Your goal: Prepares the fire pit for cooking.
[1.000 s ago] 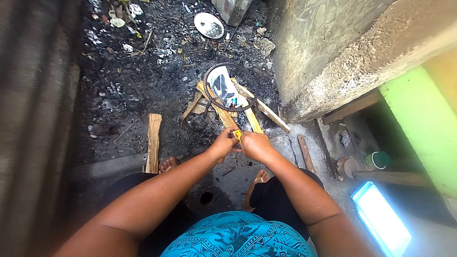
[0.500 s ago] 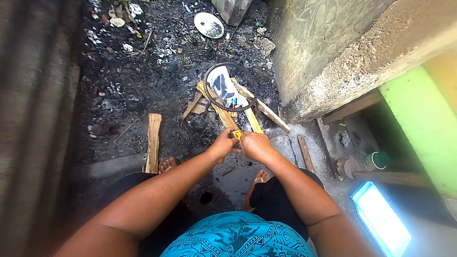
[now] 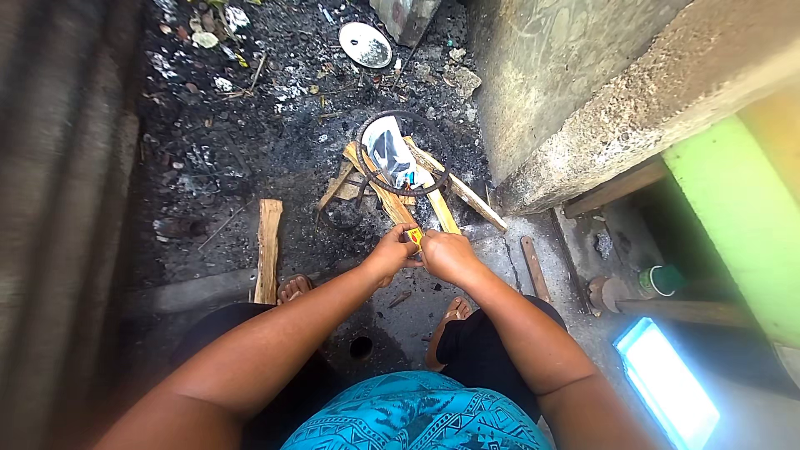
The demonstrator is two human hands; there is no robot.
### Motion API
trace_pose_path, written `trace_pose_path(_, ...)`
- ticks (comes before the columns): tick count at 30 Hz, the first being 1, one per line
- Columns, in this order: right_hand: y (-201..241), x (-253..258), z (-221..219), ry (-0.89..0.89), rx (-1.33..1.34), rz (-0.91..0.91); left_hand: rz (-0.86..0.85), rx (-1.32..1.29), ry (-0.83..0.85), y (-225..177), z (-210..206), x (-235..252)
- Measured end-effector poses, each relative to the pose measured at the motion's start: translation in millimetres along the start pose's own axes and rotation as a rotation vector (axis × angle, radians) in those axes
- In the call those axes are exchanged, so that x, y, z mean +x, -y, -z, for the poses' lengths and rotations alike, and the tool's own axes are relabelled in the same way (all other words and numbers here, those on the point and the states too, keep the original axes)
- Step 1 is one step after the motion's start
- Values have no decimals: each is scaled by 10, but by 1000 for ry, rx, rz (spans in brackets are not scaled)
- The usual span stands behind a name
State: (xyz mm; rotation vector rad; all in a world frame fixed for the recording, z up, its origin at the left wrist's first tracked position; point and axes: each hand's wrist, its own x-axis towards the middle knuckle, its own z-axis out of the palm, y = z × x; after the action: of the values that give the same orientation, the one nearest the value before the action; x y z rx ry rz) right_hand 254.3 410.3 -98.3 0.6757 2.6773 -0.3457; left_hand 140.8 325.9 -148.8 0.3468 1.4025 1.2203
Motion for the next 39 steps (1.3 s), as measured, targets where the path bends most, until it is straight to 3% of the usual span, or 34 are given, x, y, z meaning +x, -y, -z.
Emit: trace_pose_path(39,8,10,-6,21,-1,-10,-13,24,20,16,20,13)
